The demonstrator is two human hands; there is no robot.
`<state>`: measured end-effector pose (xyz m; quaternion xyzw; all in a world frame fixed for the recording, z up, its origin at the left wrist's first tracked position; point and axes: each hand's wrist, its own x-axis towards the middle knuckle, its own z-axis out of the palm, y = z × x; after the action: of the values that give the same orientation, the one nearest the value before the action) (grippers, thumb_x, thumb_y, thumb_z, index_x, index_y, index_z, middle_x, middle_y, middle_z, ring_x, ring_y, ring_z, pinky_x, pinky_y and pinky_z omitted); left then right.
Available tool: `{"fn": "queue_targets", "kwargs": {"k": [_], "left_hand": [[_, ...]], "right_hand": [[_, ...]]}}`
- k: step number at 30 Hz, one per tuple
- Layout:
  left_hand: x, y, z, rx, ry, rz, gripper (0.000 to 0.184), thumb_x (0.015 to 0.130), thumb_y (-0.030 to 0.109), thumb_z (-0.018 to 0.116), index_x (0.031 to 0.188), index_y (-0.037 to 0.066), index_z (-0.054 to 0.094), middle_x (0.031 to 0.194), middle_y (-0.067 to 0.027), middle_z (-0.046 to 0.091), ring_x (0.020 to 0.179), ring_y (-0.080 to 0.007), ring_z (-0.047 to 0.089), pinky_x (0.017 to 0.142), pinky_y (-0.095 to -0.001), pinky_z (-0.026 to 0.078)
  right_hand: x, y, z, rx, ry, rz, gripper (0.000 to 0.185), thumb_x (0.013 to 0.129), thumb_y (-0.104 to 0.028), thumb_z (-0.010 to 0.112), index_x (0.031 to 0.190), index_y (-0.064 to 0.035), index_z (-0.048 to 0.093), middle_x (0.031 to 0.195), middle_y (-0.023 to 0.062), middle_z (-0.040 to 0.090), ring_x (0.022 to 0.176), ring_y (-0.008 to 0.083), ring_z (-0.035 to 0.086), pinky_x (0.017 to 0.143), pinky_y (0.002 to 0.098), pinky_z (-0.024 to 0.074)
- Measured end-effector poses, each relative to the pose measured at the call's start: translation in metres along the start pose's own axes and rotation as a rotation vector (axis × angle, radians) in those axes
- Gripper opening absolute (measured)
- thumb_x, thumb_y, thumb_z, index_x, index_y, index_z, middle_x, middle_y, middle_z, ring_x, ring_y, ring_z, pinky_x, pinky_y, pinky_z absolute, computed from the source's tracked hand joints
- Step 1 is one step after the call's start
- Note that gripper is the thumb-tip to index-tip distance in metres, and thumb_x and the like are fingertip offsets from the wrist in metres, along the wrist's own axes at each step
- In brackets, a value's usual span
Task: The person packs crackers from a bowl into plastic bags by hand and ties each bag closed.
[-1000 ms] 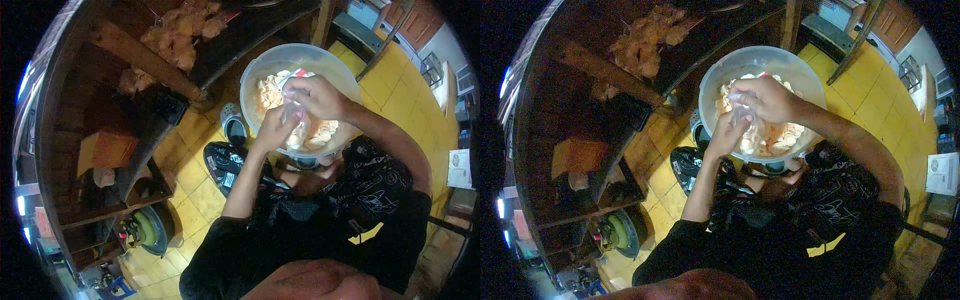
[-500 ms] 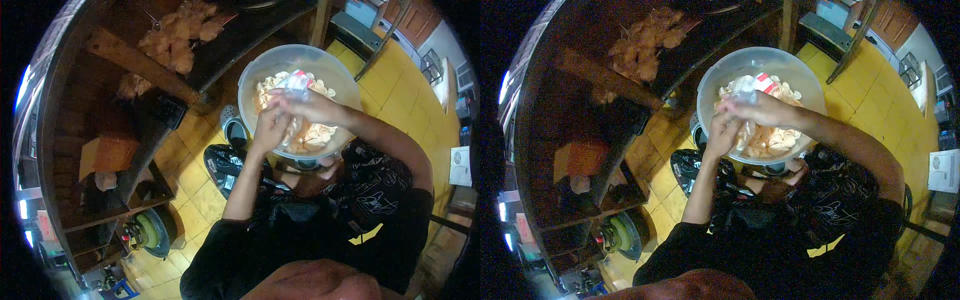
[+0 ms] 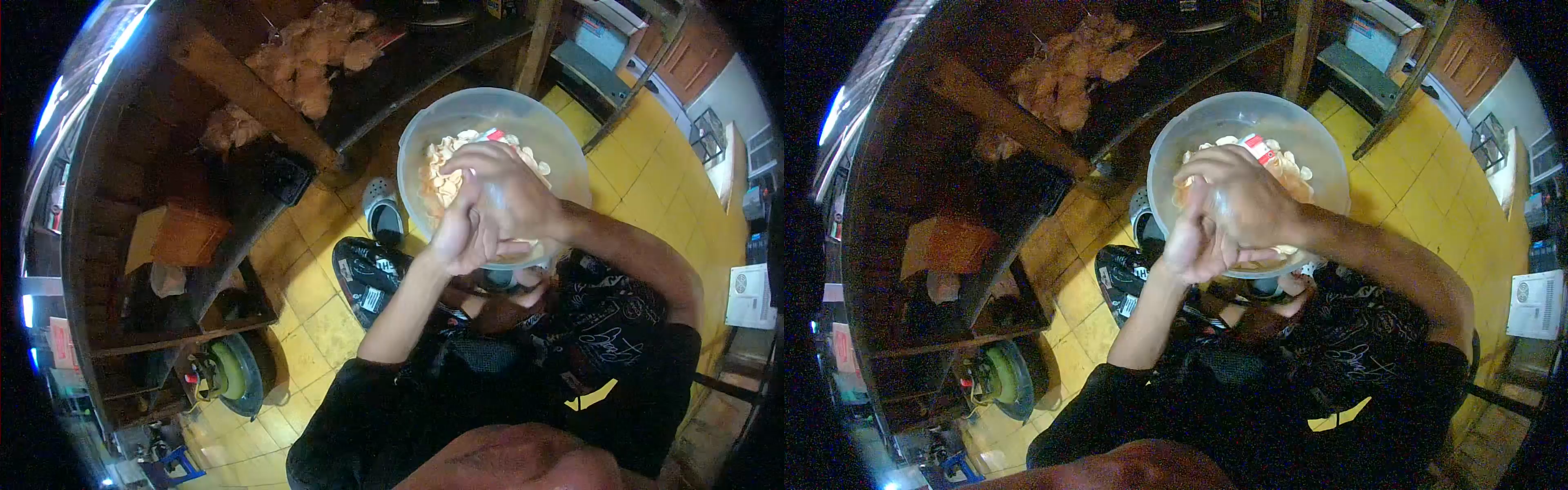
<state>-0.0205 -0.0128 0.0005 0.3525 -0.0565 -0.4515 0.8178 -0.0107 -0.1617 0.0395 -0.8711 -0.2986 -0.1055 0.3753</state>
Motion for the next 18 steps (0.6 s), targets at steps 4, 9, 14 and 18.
{"fn": "queue_targets", "kwargs": {"k": [4, 9, 14, 18], "left_hand": [[-0.003, -0.006, -0.032, -0.516, -0.17, -0.021, 0.052, 0.103, 0.048, 0.039, 0.135, 0.009, 0.049, 0.127, -0.0109, 0.059, 0.114, -0.0237, 0.06, 0.094, -0.039, 0.054], [-0.005, 0.003, -0.042, -0.516, -0.094, 0.176, 0.031, 0.1, 0.033, 0.054, 0.122, 0.013, 0.059, 0.118, -0.0059, 0.064, 0.101, -0.0217, 0.063, 0.082, -0.0339, 0.054], [-0.01, 0.019, -0.017, -0.505, -0.126, 0.212, 0.028, 0.102, 0.033, 0.051, 0.084, 0.01, 0.053, 0.064, 0.0042, 0.039, 0.058, -0.0115, 0.038, 0.06, -0.0285, 0.036], [-0.014, 0.024, -0.021, -0.414, -0.218, 0.198, 0.03, 0.103, 0.029, 0.046, 0.079, 0.011, 0.048, 0.058, 0.0036, 0.031, 0.05, -0.0103, 0.028, 0.058, -0.0274, 0.029]], "right_hand": [[-0.002, -0.015, 0.0, -0.386, -0.168, -0.476, 0.044, 0.071, -0.033, 0.071, 0.109, -0.0107, 0.066, 0.137, 0.0072, 0.055, 0.134, 0.0266, 0.044, 0.11, 0.0505, 0.0307], [-0.007, -0.012, 0.0, -0.333, -0.02, -0.382, 0.025, 0.074, -0.025, 0.07, 0.094, -0.0092, 0.069, 0.138, 0.0101, 0.054, 0.134, 0.0303, 0.043, 0.11, 0.0534, 0.0314], [0.004, -0.008, -0.003, -0.192, 0.337, -0.202, 0.024, 0.098, -0.022, 0.053, 0.084, -0.0043, 0.062, 0.1, 0.0111, 0.064, 0.1, 0.0277, 0.061, 0.088, 0.044, 0.043], [-0.003, -0.005, -0.011, 0.48, -0.028, 0.36, 0.037, 0.106, -0.032, 0.043, 0.083, -0.0049, 0.055, 0.064, 0.0021, 0.05, 0.062, 0.0112, 0.047, 0.06, 0.028, 0.0415]]}}
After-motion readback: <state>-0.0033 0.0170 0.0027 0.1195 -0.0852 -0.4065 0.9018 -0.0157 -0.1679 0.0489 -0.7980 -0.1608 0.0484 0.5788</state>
